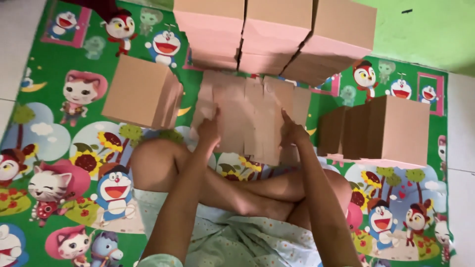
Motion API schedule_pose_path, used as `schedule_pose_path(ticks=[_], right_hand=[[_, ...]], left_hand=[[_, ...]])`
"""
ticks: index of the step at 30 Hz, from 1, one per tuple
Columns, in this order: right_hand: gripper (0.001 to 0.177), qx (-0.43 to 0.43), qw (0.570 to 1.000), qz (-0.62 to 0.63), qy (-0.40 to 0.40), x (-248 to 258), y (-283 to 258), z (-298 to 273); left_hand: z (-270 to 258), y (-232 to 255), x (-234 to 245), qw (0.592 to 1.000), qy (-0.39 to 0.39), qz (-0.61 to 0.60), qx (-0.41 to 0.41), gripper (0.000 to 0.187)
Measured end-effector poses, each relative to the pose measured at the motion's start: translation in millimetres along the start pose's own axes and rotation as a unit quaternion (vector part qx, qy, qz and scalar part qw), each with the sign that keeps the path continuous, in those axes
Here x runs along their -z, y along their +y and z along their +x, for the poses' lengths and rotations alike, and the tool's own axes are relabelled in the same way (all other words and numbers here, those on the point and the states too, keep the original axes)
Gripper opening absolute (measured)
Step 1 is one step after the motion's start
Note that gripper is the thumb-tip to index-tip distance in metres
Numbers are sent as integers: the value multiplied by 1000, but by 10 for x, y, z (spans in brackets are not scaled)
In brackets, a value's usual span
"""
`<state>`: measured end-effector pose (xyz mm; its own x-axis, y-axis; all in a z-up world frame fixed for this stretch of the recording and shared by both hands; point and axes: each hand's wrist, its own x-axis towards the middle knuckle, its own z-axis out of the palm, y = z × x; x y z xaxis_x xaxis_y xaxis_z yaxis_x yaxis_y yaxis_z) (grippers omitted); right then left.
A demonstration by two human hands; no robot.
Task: The person folds cardboard pieces into small boxes by following pre-scored lines and tucking tabs into slots, eventually stacking the finished boxes into several tall piles.
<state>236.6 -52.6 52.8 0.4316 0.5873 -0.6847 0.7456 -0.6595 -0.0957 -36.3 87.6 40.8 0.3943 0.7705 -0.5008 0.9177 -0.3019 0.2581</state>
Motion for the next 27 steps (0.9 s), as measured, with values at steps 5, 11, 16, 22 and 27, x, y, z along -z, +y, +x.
schedule_pose_path(ticks=[5,11,16,22,27], right_hand=[[140,-85,996,35,1,49,-127,-235],[115,-102,988,117,13,-372,186,-12],[78,-132,981,141,26,-253,20,-515],[75,-133,981,132,41,-245,-49,-670],[69,-93,981,162,54,-186,-121,-798]], left_hand=[[96,-185,-360,1000,-13,19,-20,124],[185,-347,-1304,967,146,-206,22,58],[218,-468,-1379,923,205,-323,36,53],[-445,67,-601,931,199,-307,-6,41],[-1359,884,113,929,163,-316,-101,59]])
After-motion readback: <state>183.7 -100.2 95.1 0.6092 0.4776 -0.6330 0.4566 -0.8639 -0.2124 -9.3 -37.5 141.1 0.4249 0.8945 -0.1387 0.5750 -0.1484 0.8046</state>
